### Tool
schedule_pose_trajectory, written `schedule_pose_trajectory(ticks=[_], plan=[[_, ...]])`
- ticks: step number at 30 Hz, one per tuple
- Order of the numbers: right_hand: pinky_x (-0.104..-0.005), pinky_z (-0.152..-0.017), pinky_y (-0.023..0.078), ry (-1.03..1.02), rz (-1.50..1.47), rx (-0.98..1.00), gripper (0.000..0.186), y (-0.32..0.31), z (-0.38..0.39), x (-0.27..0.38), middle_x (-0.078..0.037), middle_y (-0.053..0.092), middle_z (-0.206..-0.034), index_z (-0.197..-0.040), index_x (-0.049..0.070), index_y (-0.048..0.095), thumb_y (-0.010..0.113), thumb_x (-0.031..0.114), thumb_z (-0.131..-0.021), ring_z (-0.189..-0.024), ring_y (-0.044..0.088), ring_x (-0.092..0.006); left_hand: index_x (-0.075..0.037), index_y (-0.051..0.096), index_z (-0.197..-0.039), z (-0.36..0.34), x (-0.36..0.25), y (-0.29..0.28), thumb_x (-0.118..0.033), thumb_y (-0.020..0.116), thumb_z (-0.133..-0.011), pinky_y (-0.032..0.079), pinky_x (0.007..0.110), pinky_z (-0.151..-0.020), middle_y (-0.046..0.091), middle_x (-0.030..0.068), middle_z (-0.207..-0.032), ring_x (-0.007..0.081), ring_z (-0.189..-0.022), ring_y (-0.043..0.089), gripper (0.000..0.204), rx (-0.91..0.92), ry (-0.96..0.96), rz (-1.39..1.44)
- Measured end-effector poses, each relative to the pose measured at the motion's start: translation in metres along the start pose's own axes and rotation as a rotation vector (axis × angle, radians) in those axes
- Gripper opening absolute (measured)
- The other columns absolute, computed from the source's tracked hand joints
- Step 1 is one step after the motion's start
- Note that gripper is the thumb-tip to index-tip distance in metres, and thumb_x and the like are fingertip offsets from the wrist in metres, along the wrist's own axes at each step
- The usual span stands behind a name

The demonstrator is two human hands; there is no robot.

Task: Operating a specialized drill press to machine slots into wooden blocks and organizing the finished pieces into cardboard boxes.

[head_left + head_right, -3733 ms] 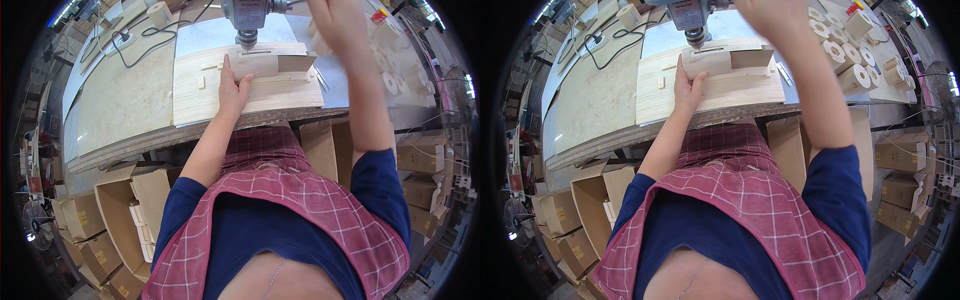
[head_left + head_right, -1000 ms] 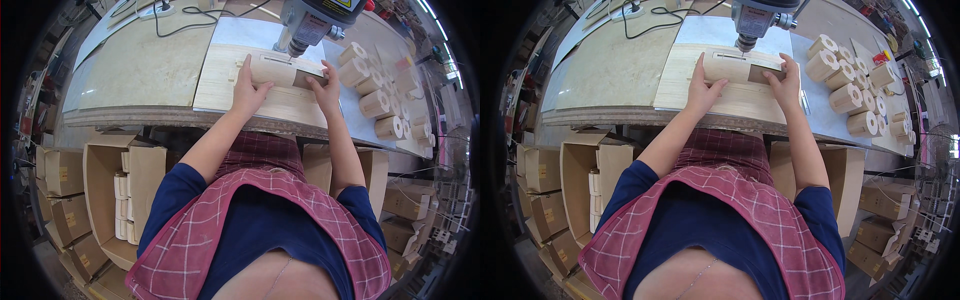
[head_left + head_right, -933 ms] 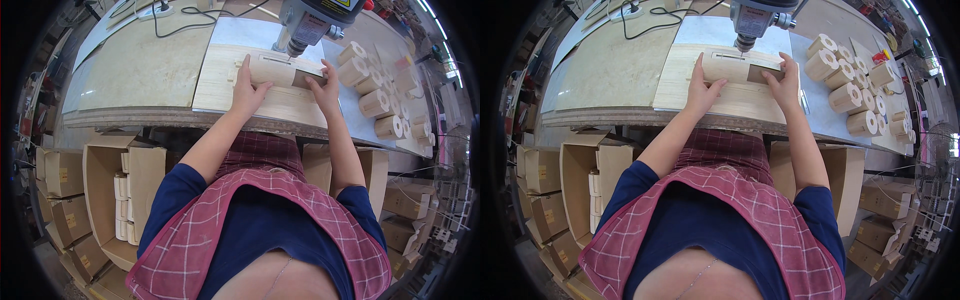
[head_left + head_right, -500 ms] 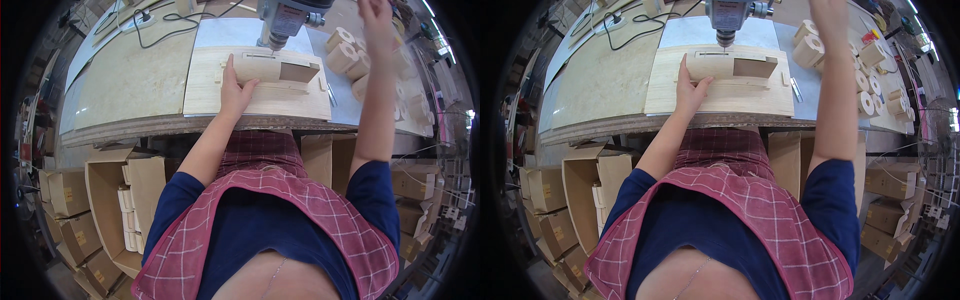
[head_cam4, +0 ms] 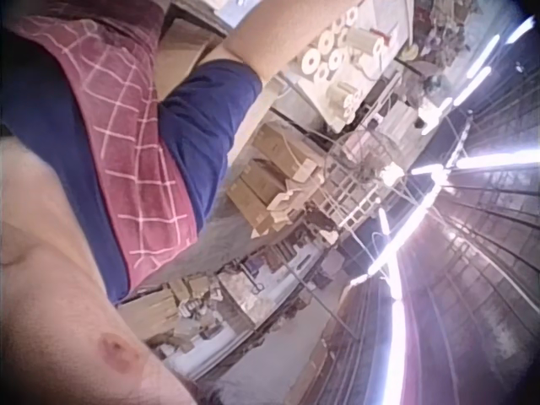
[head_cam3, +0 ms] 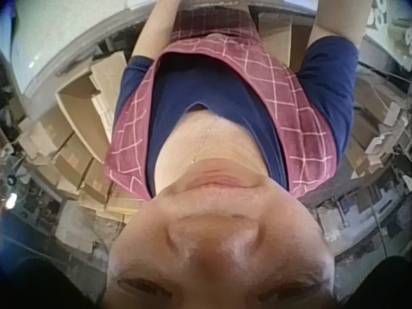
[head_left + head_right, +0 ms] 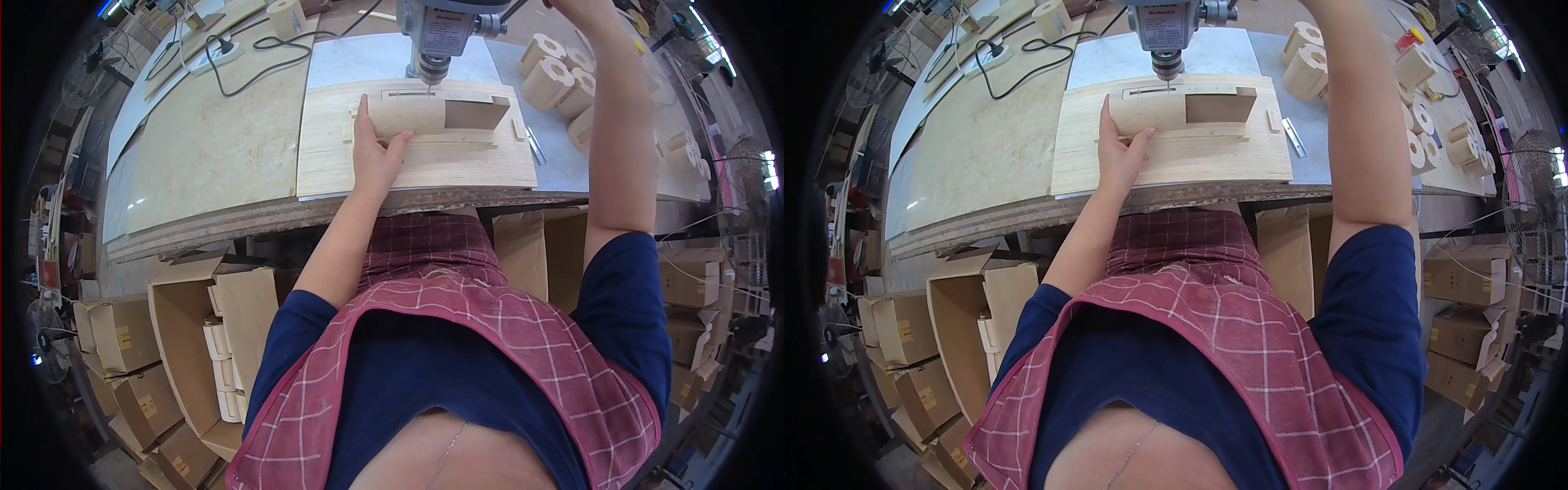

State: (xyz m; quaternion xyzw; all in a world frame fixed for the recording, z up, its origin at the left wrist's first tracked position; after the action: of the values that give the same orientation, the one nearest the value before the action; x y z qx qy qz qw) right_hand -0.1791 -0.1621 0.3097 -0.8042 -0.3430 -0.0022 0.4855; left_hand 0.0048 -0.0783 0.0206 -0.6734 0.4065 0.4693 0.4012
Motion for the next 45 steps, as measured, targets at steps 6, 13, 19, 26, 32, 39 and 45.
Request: schedule_pose_trajectory(ticks=[6, 13, 19, 26, 32, 39, 45], plan=[[-0.0368, -0.064, 0.046, -0.073, 0.130, -0.031, 0.025, 0.002, 0.057, 0.002, -0.020, 0.060, -0.073, -0.083, 0.001, 0.061, 0.049, 0.023, -0.081, -0.068, 0.061, -0.0292, -0.002, 0.017, -0.142, 0.002, -0.004, 0.001, -0.008, 0.070, -0.074, 0.048, 0.032, -0.083, 0.040, 0.0194, -0.130, 0.0257, -0.107, 0.053, 0.087, 0.015, -0.040, 0.014], [-0.0377, -0.062, 0.048, -0.141, 0.116, -0.156, 0.017, 0.042, 0.105, -0.005, -0.011, 0.063, -0.076, -0.084, 0.007, 0.061, 0.060, 0.025, -0.083, -0.071, 0.062, -0.0281, -0.002, 0.017, -0.142, 0.001, 0.001, -0.002, -0.009, 0.071, -0.073, 0.045, 0.034, -0.088, 0.040, 0.0195, -0.130, 0.0268, -0.110, 0.050, 0.087, -0.010, -0.008, -0.029], [-0.0358, -0.049, 0.043, -0.176, -0.103, -0.421, 0.013, 0.056, 0.130, -0.006, -0.009, 0.056, -0.063, -0.073, 0.008, 0.059, 0.059, 0.017, -0.083, -0.055, 0.056, -0.0276, -0.002, 0.017, -0.142, -0.001, 0.003, 0.000, -0.009, 0.071, -0.074, 0.041, 0.035, -0.095, 0.039, 0.0197, -0.131, 0.0288, -0.114, 0.047, 0.087, -0.017, -0.020, -0.039], [-0.0332, -0.048, 0.040, -0.191, -0.208, -0.526, 0.007, 0.090, 0.147, -0.022, -0.007, 0.049, -0.063, -0.076, 0.007, 0.060, 0.063, 0.010, -0.082, -0.053, 0.049, -0.0235, -0.002, 0.017, -0.142, -0.001, 0.004, -0.001, -0.011, 0.071, -0.073, 0.041, 0.035, -0.095, 0.038, 0.0213, -0.133, 0.0292, -0.116, 0.047, 0.088, -0.019, 0.012, -0.015], [-0.0325, -0.049, 0.040, -0.225, -0.215, -0.589, 0.004, 0.106, 0.152, -0.029, -0.007, 0.051, -0.069, -0.080, 0.006, 0.062, 0.063, 0.010, -0.082, -0.055, 0.050, -0.0224, -0.002, 0.017, -0.142, 0.000, 0.003, -0.001, -0.012, 0.071, -0.073, 0.042, 0.034, -0.093, 0.036, 0.0222, -0.134, 0.0290, -0.116, 0.047, 0.089, -0.004, -0.020, -0.022], [-0.0347, -0.049, 0.041, -0.255, -0.149, -0.514, 0.008, 0.085, 0.148, -0.021, -0.007, 0.051, -0.065, -0.077, 0.008, 0.060, 0.063, 0.013, -0.082, -0.053, 0.051, -0.0240, -0.004, 0.016, -0.143, -0.001, 0.004, 0.000, -0.012, 0.072, -0.073, 0.045, 0.033, -0.087, 0.036, 0.0219, -0.135, 0.0283, -0.113, 0.048, 0.089, -0.010, -0.006, -0.061], [-0.0356, -0.045, 0.039, -0.272, 0.031, -0.433, 0.014, 0.018, 0.088, 0.013, -0.009, 0.048, -0.057, -0.070, 0.008, 0.057, 0.060, 0.014, -0.083, -0.048, 0.050, -0.0248, -0.003, 0.015, -0.143, 0.003, 0.000, -0.007, -0.008, 0.070, -0.075, 0.052, 0.030, -0.073, 0.036, 0.0206, -0.133, 0.0247, -0.099, 0.056, 0.088, 0.002, -0.090, -0.042]])
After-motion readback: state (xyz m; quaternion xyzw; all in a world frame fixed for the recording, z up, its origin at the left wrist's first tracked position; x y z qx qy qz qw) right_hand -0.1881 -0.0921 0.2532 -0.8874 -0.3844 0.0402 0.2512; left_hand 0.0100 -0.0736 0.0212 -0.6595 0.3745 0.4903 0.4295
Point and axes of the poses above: each hand's wrist, its own z-axis away from the middle knuckle, its own y-axis out of the palm, x = y × z, the point moved 7 cm from there along -z, towards the middle knuckle
